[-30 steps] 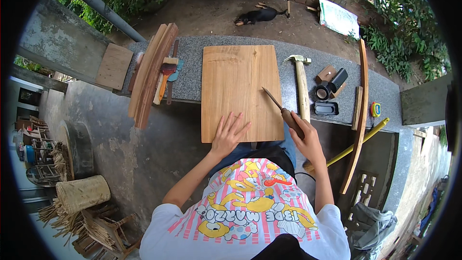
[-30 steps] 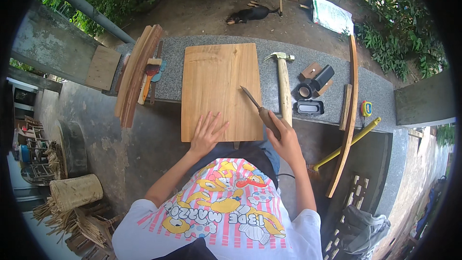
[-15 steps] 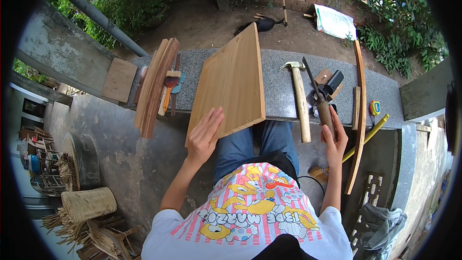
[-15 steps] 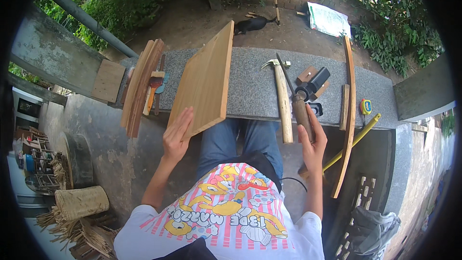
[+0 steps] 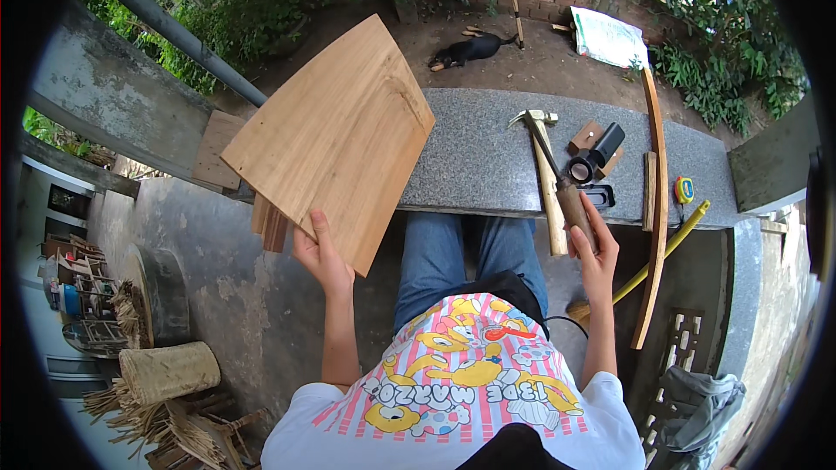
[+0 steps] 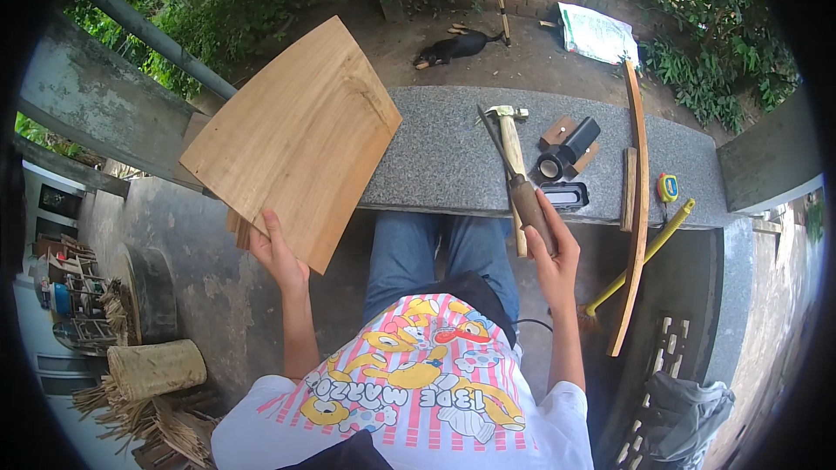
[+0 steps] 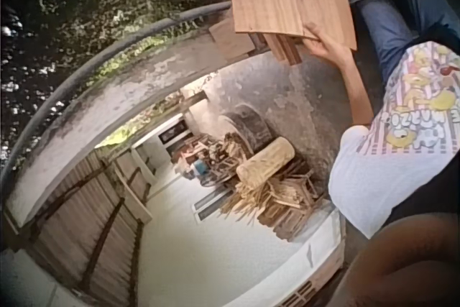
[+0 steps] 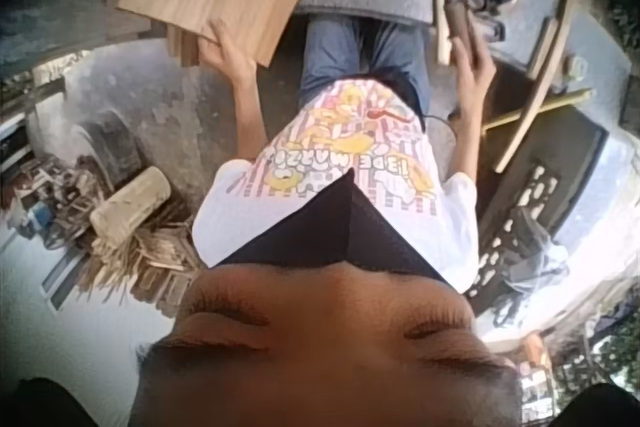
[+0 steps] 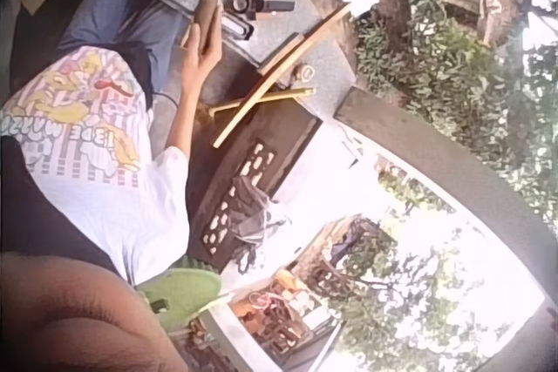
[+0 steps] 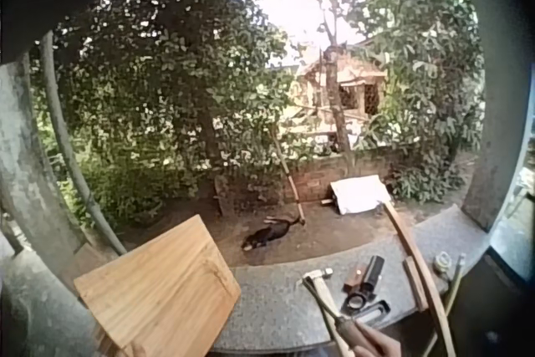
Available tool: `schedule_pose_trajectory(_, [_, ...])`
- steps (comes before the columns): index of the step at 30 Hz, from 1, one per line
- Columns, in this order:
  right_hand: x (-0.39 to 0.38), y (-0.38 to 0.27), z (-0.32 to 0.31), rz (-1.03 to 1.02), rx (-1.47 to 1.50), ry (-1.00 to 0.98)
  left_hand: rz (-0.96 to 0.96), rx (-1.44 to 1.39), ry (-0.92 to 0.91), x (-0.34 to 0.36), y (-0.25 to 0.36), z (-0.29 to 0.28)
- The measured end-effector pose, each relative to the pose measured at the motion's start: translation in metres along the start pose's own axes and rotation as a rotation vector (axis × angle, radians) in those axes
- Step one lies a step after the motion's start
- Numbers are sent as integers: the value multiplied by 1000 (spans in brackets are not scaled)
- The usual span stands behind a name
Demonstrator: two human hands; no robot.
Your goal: Cleaning a workbench and using a chisel and sandpaper to work on a wooden board.
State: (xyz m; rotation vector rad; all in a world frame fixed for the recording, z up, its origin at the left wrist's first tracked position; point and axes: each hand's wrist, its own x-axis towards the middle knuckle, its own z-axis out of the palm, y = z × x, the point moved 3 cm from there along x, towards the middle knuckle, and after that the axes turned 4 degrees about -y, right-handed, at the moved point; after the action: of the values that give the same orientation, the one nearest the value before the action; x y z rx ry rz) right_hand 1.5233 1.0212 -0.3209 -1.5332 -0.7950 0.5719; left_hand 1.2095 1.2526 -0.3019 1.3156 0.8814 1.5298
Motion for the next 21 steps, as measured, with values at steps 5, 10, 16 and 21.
schedule_pose_trajectory(5, [-2,3,5,47,-24,-24,-146,-152,137,-12,0,5])
schedule_pose_trajectory(10, [-3,11,11,66,2,-65,-222,-157,109,-26,-23,-9])
schedule_pose_trajectory(16, [0,15,18,47,-23,-96,-344,-221,114,-54,-42,-5])
schedule_pose_trajectory(21, [-1,25,17,90,-64,-131,-386,-256,134,-74,-56,-10])
